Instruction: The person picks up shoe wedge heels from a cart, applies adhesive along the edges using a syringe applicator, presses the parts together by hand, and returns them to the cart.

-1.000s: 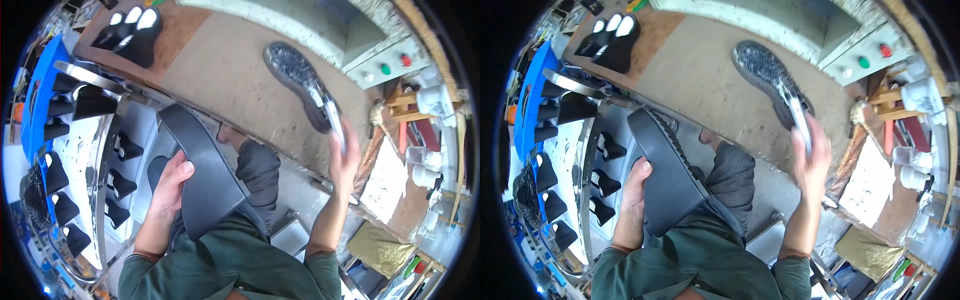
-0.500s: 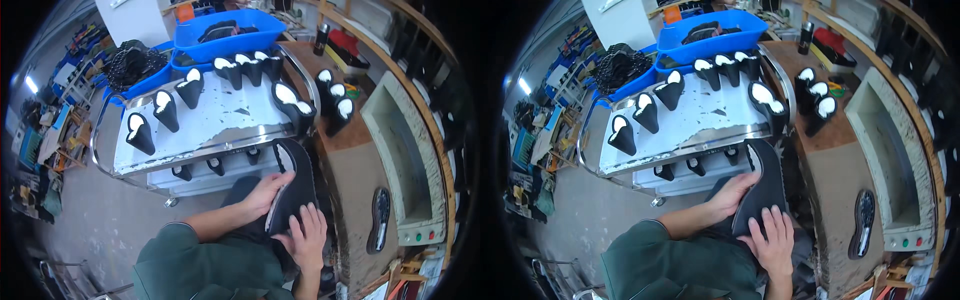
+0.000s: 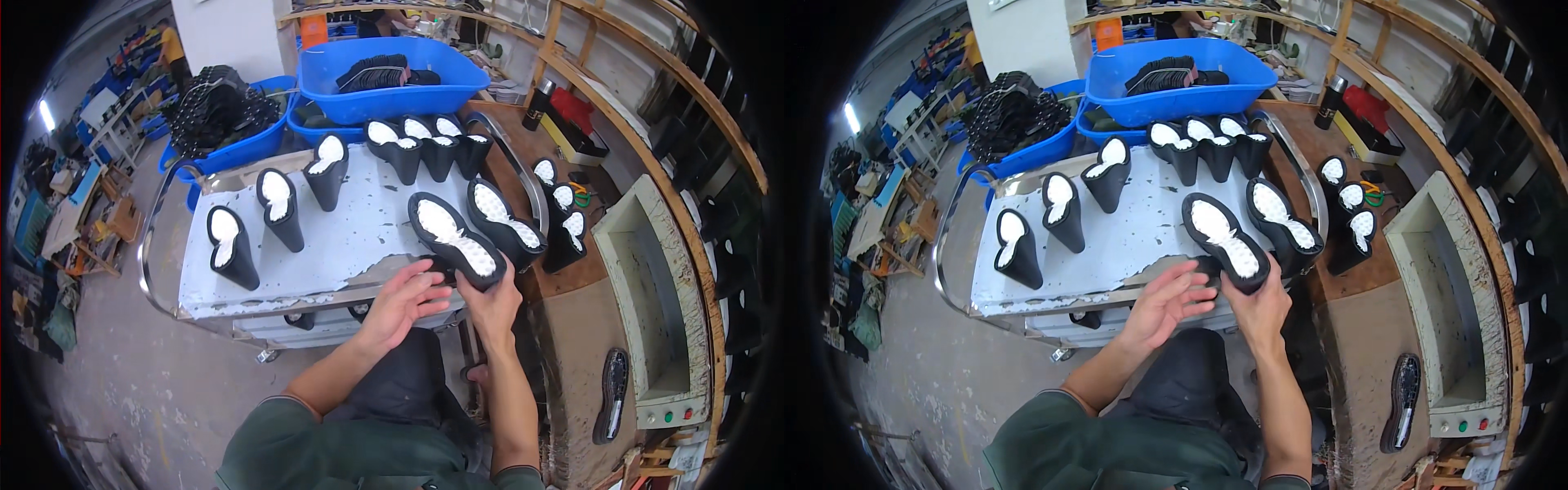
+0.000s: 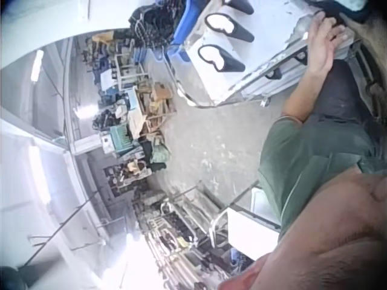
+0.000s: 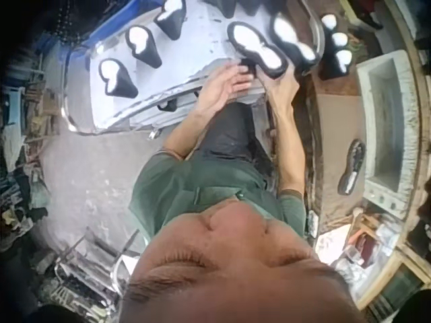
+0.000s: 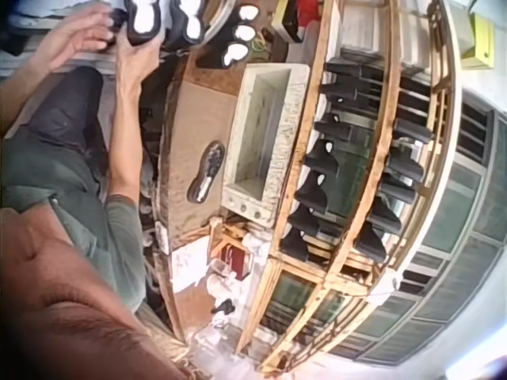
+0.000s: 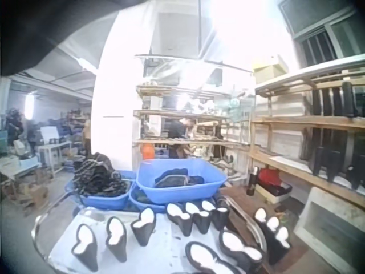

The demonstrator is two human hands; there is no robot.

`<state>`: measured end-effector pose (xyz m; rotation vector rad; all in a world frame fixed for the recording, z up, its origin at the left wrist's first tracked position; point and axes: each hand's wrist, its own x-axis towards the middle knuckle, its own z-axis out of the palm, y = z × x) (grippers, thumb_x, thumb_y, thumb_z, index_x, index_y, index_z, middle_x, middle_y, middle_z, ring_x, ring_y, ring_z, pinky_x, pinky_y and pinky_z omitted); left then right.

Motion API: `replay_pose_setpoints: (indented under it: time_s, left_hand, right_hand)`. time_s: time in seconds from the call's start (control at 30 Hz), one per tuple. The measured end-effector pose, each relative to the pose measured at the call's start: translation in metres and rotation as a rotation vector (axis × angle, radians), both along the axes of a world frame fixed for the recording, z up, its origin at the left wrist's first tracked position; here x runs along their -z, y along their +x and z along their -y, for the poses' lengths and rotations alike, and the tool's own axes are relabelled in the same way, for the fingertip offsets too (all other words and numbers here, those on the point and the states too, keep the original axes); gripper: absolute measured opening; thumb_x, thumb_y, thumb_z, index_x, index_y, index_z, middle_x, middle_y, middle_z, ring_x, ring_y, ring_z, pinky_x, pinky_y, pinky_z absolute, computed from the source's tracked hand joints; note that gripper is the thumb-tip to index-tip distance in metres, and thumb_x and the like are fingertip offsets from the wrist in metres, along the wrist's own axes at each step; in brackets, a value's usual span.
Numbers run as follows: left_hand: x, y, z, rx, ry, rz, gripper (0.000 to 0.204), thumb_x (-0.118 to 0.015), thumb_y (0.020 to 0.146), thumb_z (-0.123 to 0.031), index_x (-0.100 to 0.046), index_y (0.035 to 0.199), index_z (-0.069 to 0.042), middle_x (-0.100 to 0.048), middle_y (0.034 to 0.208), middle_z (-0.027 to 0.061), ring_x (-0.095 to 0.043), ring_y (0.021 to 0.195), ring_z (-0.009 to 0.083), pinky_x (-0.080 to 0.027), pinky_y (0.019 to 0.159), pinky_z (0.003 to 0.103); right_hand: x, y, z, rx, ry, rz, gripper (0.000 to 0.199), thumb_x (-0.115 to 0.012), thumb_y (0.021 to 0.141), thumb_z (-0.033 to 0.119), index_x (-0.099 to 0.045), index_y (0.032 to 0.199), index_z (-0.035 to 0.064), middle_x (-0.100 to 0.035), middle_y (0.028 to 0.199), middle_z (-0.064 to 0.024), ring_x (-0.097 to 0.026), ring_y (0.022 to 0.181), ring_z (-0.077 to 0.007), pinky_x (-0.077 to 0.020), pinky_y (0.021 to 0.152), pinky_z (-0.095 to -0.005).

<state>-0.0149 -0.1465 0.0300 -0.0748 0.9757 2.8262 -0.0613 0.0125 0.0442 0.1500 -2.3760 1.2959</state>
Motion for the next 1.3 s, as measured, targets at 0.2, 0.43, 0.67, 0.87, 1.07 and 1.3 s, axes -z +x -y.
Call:
replay_pose_setpoints:
  time_s: [0.2, 0.43, 0.67, 0.87, 1.07, 1.3]
  left_hand:
    - [0.029, 0.006, 0.037, -0.191, -0.316, -0.003, 0.036, -0.056, 0.09, -0.012, -0.044, 0.122, 0.001, -0.055, 0.106, 0.0128, -0.06, 0.095, 0.0244, -0.052, 0.083, 0.037]
    - [0.032, -0.015, 0.093, -0.531, -0.617, -0.054, 0.042, -0.058, 0.087, -0.01, -0.041, 0.125, 0.001, -0.053, 0.11, 0.0123, -0.057, 0.101, 0.0215, -0.048, 0.088, 0.034]
    - [0.014, -0.074, 0.124, -1.093, -1.31, -0.191, 0.075, -0.067, 0.081, -0.013, -0.022, 0.139, 0.004, -0.031, 0.14, 0.023, -0.031, 0.132, 0.0288, -0.023, 0.11, 0.039]
    - [0.015, -0.134, 0.154, -1.059, -1.568, 0.153, 0.086, -0.074, 0.071, -0.03, -0.028, 0.134, 0.006, -0.04, 0.131, 0.0272, -0.043, 0.12, 0.0382, -0.036, 0.099, 0.039]
    - [-0.033, -0.088, 0.119, -1.062, -1.23, 0.199, 0.056, -0.077, 0.069, -0.02, -0.049, 0.111, 0.003, -0.061, 0.104, 0.0185, -0.061, 0.093, 0.0293, -0.046, 0.083, 0.035]
    - [-0.057, 0.036, 0.055, -0.418, -0.553, -0.564, 0.06, -0.075, 0.062, 0.006, -0.053, 0.117, 0.002, -0.063, 0.105, 0.0096, -0.059, 0.098, 0.0172, -0.046, 0.087, 0.031]
  right_hand:
    - [0.017, -0.033, 0.006, 0.124, -0.017, 0.029, 0.061, -0.08, 0.066, 0.022, -0.053, 0.113, -0.0048, -0.067, 0.095, -0.0167, -0.066, 0.086, -0.0197, -0.0497, 0.079, -0.0304]
    - [0.026, -0.05, 0.007, 0.125, -0.11, 0.038, 0.071, -0.081, 0.063, 0.029, -0.049, 0.118, -0.0027, -0.066, 0.091, -0.0205, -0.066, 0.086, -0.0298, -0.0503, 0.078, -0.0349]
    - [0.038, -0.025, -0.012, 0.061, 0.031, -0.055, 0.079, -0.081, 0.067, 0.018, -0.039, 0.13, -0.006, -0.054, 0.119, -0.0247, -0.054, 0.11, -0.0293, -0.0419, 0.092, -0.0352]
    - [0.081, 0.062, -0.031, -0.214, -0.096, 0.031, 0.044, -0.074, 0.073, 0.009, -0.055, 0.11, -0.005, -0.061, 0.096, -0.0171, -0.06, 0.085, -0.0273, -0.0471, 0.077, -0.0355]
    - [0.051, 0.096, -0.053, -0.445, 0.201, -0.252, 0.025, -0.072, 0.071, 0.007, -0.061, 0.092, -0.0018, -0.061, 0.07, -0.011, -0.059, 0.059, -0.0252, -0.0473, 0.058, -0.0329]
    - [0.031, 0.132, -0.121, -0.365, -0.565, 0.133, 0.035, -0.05, 0.094, 0.024, -0.051, 0.112, -0.0066, -0.06, 0.077, -0.0147, -0.062, 0.061, -0.0228, -0.0547, 0.05, -0.0368]
